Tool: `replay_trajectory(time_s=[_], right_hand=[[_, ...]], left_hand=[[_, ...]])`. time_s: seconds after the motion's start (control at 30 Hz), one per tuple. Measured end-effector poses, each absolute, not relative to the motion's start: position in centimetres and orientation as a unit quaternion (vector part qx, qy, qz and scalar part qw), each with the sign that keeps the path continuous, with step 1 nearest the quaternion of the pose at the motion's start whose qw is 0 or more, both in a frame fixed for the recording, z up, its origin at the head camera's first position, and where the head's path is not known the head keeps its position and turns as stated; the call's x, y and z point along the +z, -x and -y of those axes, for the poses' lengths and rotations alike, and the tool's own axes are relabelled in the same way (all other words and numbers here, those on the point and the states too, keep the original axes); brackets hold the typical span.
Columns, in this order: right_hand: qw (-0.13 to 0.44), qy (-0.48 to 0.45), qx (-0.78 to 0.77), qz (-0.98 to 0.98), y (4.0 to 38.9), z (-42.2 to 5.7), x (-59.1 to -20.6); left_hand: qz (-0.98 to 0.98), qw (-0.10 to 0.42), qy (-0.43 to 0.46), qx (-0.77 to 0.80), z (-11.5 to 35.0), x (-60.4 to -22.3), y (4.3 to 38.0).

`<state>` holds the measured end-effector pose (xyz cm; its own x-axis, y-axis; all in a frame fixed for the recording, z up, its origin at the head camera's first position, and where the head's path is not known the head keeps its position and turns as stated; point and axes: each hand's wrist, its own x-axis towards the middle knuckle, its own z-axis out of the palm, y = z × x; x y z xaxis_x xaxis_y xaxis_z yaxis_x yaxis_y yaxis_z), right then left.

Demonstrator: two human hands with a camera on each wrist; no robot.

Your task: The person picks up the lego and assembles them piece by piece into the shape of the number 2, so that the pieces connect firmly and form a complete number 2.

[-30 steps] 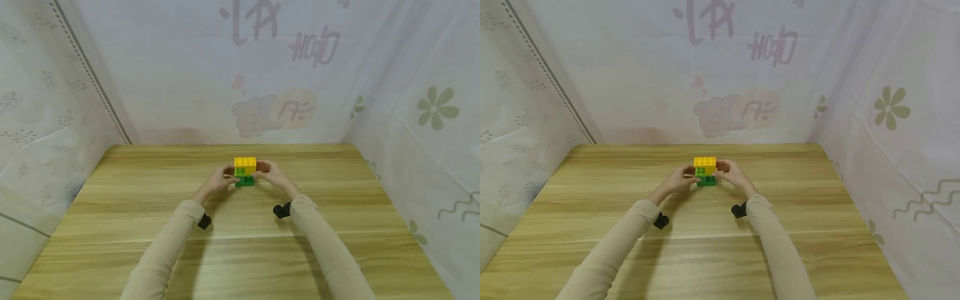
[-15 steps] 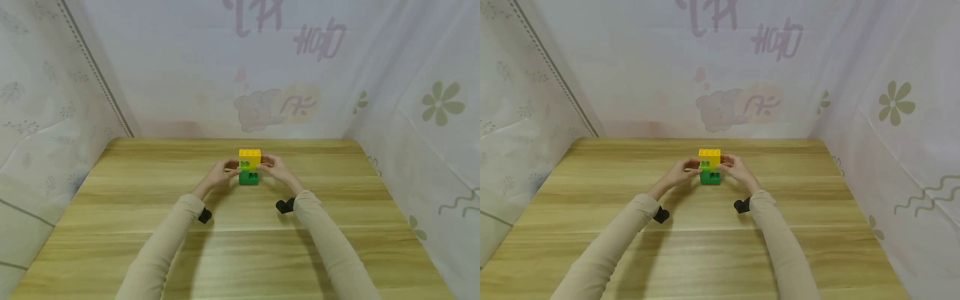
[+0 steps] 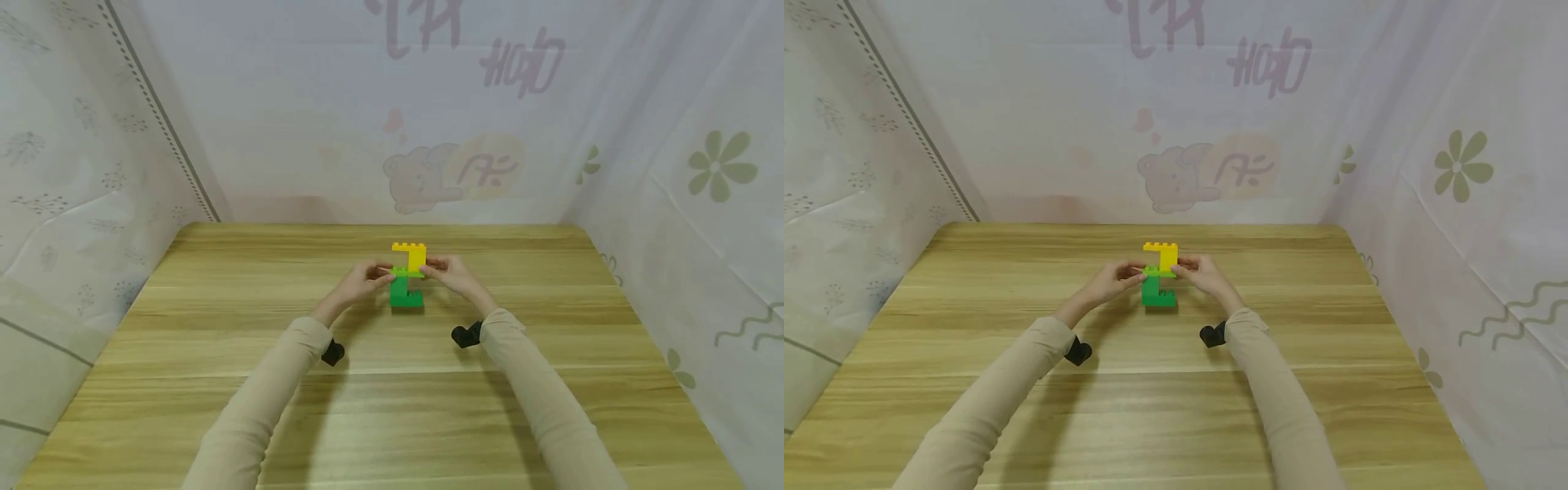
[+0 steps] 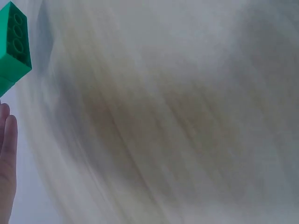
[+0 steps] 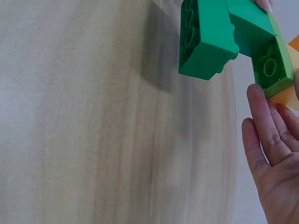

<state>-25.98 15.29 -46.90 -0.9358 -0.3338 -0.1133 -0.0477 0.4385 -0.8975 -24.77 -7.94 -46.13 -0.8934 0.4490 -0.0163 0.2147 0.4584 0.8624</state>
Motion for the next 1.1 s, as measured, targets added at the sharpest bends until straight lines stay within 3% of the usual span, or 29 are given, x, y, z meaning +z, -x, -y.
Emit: replay_trajectory(time_s=[0.23, 0.73, 1.1], right_hand=[[0.140, 0.121, -0.507, -0.842, 25.9, -15.1, -47.7], [0.135, 0.119, -0.483, -0.857, 25.6, -14.7, -48.7], [0.121, 0.091, -0.488, -0.859, 25.3, -13.9, -49.1]], left_hand=[[-0.846, 0.139, -0.187, 0.480, 7.9, -46.6, 24.3], [-0.844, 0.125, -0.216, 0.475, 7.9, -47.8, 23.9], [-0.857, 0.128, -0.131, 0.481, 6.8, -48.5, 23.8]])
